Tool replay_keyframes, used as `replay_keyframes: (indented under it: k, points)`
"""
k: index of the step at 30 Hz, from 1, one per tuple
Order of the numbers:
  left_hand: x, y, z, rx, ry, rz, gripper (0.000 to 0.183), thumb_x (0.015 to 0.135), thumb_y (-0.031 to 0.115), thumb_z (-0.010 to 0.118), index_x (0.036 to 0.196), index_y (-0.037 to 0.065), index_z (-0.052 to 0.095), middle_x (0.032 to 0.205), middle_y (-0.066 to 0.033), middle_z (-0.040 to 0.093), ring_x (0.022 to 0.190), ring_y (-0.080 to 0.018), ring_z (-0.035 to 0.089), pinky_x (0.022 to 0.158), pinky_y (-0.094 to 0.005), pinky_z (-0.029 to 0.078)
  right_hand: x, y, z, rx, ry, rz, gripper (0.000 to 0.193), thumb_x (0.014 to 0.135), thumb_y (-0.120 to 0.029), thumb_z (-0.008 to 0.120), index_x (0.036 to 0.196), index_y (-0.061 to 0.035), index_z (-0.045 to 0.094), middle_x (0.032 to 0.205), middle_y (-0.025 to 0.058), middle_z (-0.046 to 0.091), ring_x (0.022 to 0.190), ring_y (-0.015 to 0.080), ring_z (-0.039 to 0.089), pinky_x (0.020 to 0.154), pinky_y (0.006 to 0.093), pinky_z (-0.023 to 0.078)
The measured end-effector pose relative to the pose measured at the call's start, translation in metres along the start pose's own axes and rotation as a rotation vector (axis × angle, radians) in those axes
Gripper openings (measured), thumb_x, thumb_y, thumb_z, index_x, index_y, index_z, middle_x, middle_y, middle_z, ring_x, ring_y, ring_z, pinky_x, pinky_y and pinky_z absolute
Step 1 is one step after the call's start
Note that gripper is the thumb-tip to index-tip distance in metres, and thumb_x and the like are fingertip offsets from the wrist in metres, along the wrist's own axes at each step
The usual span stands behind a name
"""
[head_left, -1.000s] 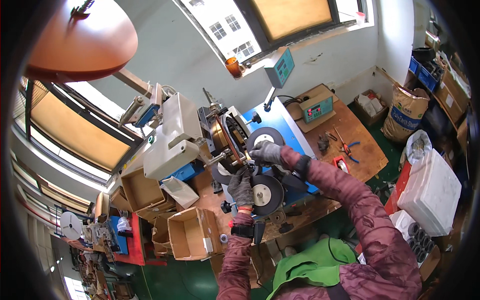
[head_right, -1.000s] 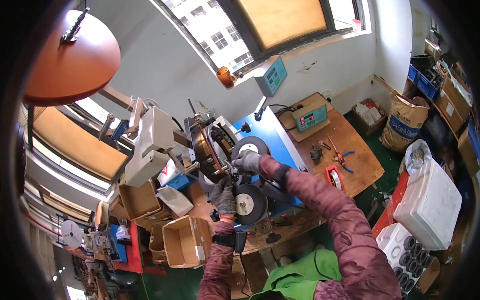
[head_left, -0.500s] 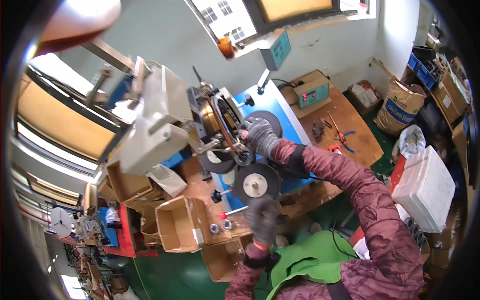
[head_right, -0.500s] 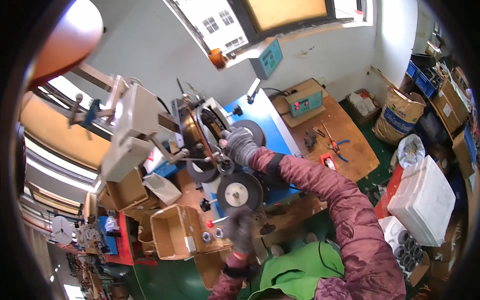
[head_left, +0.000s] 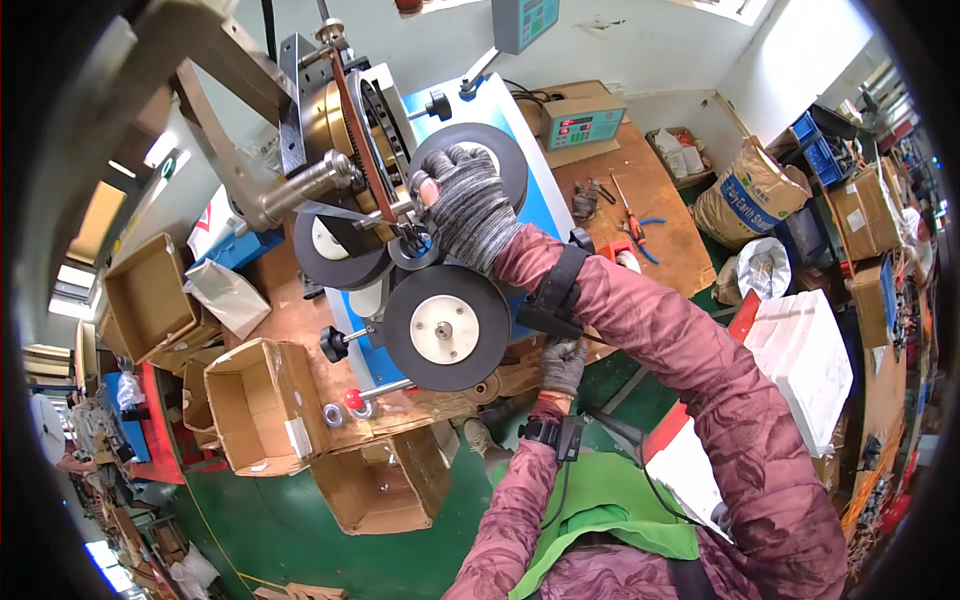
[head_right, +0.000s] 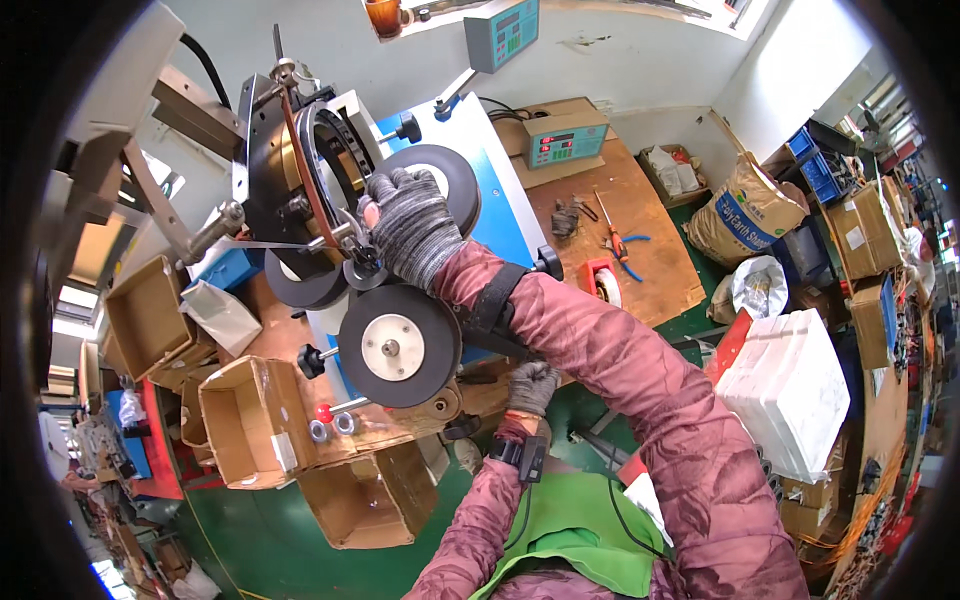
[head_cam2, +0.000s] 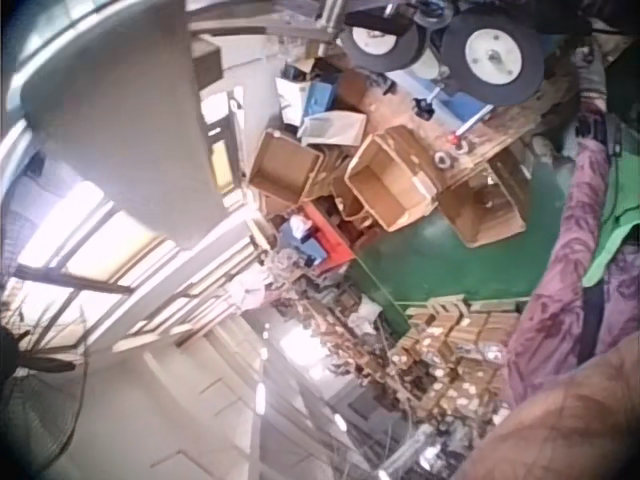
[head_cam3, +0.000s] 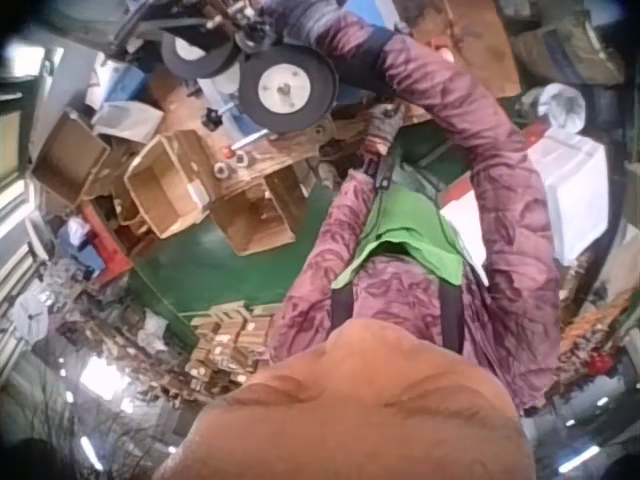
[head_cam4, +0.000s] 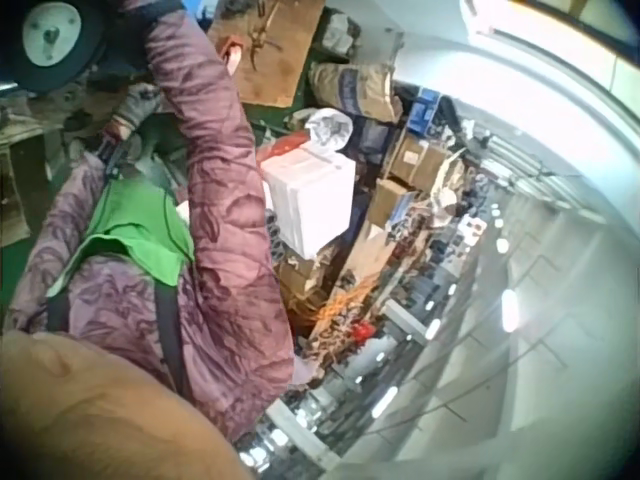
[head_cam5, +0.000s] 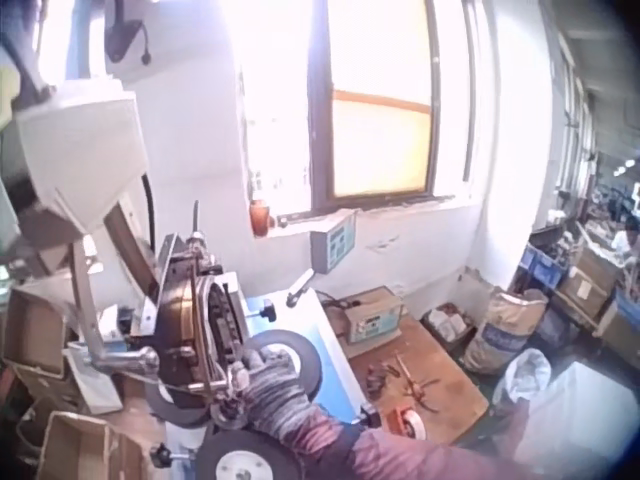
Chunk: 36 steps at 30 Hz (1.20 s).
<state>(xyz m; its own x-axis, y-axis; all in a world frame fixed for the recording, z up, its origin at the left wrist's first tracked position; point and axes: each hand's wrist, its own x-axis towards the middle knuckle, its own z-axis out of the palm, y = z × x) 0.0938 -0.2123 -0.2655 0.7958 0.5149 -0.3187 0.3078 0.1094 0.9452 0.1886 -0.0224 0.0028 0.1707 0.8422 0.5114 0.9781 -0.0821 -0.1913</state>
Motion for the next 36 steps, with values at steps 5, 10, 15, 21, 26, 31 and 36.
replay_keyframes:
  k: [5,10,15,21,26,31,36]
  points:
    - [-0.024,-0.045,-0.004,-1.328,0.152,-0.248,0.042,0.085,0.0,0.034,0.127,0.008,0.037,0.127,-0.0099,0.044,0.117,-0.0191,0.044,0.098,-0.0324,0.035,0.0,-0.01,-0.004,0.006,0.112,-0.079,0.023,0.079,-0.019,0.046,0.091,-0.0049,0.06,0.101,0.0129,0.056,0.095,0.0291,0.051,0.082,0.0449,0.037]
    - [-0.039,-0.07,-0.049,-1.28,0.397,-1.126,0.04,0.082,0.028,0.059,0.115,0.01,0.047,0.119,-0.0062,0.048,0.113,-0.0293,0.043,0.094,-0.0489,0.036,-0.005,0.005,0.003,-0.01,0.104,-0.065,0.022,0.078,-0.017,0.046,0.091,-0.0054,0.06,0.101,0.0123,0.056,0.094,0.0292,0.052,0.081,0.0451,0.037]
    - [-0.048,-0.163,-0.051,-1.143,0.258,-0.749,0.037,0.081,0.026,0.061,0.112,0.009,0.049,0.113,-0.0069,0.051,0.107,-0.0288,0.047,0.091,-0.048,0.04,0.001,-0.017,-0.003,-0.011,0.085,-0.038,0.023,0.079,-0.018,0.046,0.092,-0.0055,0.06,0.1,0.0114,0.056,0.094,0.0299,0.052,0.081,0.044,0.038]
    - [-0.099,-0.241,-0.082,-0.791,0.18,-0.254,0.034,0.079,0.024,0.063,0.107,0.008,0.052,0.106,-0.0077,0.055,0.099,-0.0283,0.053,0.086,-0.047,0.044,0.016,-0.034,-0.005,0.101,0.266,-0.088,0.022,0.066,-0.02,0.061,0.083,-0.0062,0.057,0.09,0.0138,0.055,0.086,0.0341,0.052,0.075,0.045,0.04]
    - [-0.153,-0.147,-0.102,-0.881,0.121,-0.815,0.017,0.08,0.011,0.059,0.096,0.006,0.055,0.082,-0.0116,0.06,0.075,-0.0269,0.06,0.074,-0.0438,0.051,-0.002,0.002,-0.01,-0.047,0.099,-0.044,0.02,0.071,-0.024,0.053,0.081,-0.0089,0.06,0.09,0.0098,0.055,0.093,0.0258,0.051,0.075,0.0398,0.04]
    - [-0.265,-0.155,-0.191,-0.454,0.446,-0.883,0.014,0.076,0.016,0.06,0.086,0.007,0.059,0.077,-0.0089,0.062,0.061,-0.0204,0.061,0.051,-0.0304,0.051,-0.001,-0.008,-0.009,0.032,0.142,-0.094,0.019,0.071,-0.026,0.053,0.078,-0.0097,0.06,0.087,0.0092,0.054,0.091,0.0253,0.051,0.074,0.0406,0.039]
    - [-0.353,-0.157,-0.259,-0.502,0.669,-0.874,0.013,0.08,0.012,0.053,0.092,0.007,0.053,0.076,-0.0138,0.059,0.066,-0.0298,0.062,0.058,-0.0448,0.054,-0.007,-0.009,-0.008,0.001,0.149,-0.102,0.018,0.075,-0.024,0.05,0.08,-0.0092,0.06,0.091,0.0096,0.056,0.094,0.0251,0.05,0.08,0.0414,0.037]
